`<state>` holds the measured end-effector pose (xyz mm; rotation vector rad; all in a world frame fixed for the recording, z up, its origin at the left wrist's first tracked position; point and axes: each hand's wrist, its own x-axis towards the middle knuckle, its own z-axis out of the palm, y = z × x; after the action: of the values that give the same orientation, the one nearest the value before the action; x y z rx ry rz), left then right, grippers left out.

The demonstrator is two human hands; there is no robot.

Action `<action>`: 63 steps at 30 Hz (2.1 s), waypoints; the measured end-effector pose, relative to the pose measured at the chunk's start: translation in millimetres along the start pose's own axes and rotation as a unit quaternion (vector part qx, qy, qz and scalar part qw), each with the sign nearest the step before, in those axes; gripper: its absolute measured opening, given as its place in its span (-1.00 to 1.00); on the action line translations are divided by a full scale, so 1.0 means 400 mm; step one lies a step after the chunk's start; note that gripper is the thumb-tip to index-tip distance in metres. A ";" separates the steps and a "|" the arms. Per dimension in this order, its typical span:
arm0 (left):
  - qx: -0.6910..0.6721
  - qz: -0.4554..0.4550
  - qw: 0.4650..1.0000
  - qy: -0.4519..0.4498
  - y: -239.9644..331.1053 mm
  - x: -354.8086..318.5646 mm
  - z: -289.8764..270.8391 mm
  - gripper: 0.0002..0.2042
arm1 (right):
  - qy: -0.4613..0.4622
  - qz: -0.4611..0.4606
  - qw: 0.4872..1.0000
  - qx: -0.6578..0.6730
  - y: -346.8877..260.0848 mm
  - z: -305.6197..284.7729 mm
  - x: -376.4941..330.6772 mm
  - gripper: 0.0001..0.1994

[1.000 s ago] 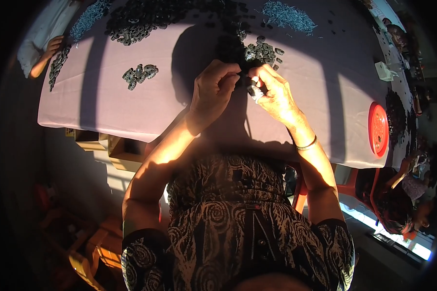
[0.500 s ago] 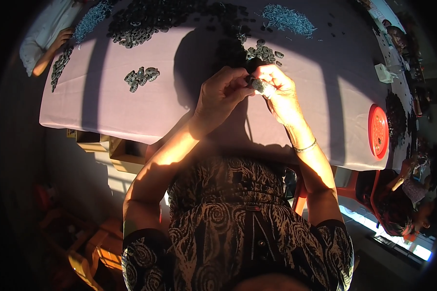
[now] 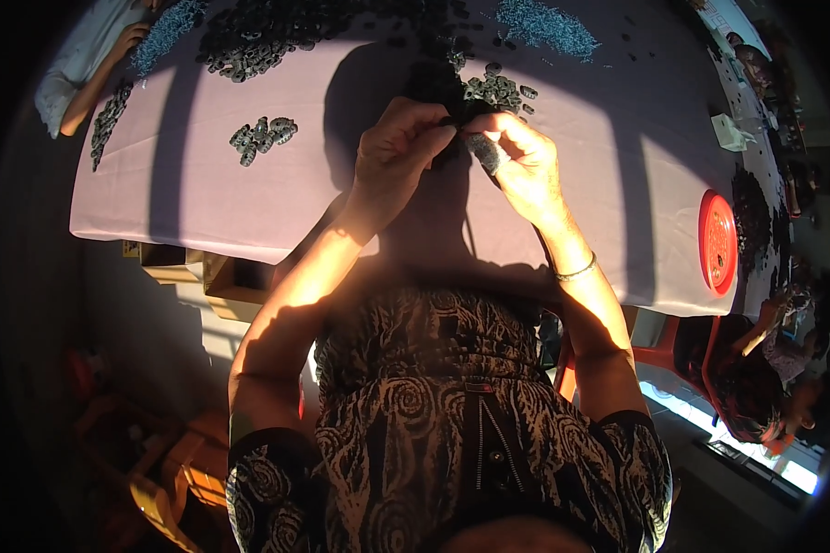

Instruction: The person assembles small craft items by hand by attaching small components to larger bead-like objects.

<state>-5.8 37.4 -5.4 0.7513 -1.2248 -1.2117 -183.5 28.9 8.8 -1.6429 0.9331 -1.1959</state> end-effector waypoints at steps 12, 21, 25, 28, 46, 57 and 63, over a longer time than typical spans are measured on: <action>-0.023 -0.040 0.998 0.041 -0.023 0.030 -0.084 -0.86 | -0.051 -0.070 0.968 -0.237 0.005 -0.027 -0.008 -0.84; 0.030 -0.071 0.996 0.048 -0.029 0.029 -0.082 -0.88 | -0.075 -0.106 0.933 -0.335 0.015 0.002 0.000 -0.80; 0.025 -0.072 0.996 0.039 -0.043 0.029 -0.088 -0.88 | -0.030 -0.100 0.946 -0.308 0.041 -0.010 -0.007 -0.74; 0.010 -0.078 0.996 0.045 -0.026 0.029 -0.078 -0.88 | 0.004 -0.073 0.955 -0.288 0.031 0.004 -0.012 -0.75; 0.066 -0.066 0.995 0.037 -0.035 0.021 -0.069 -0.84 | 0.046 -0.138 0.885 -0.442 0.045 -0.067 0.035 -0.80; 0.080 -0.042 0.995 0.035 -0.033 0.023 -0.065 -0.83 | 0.083 -0.086 0.934 -0.336 0.020 -0.074 0.060 -0.83; 0.091 -0.043 0.994 0.032 -0.040 0.021 -0.070 -0.82 | 0.020 -0.082 0.890 -0.447 0.029 -0.031 0.081 -0.72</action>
<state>15.8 20.6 -24.7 0.9794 -1.2725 -1.1451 -188.2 -7.5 9.7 -2.4562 1.5364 -0.9445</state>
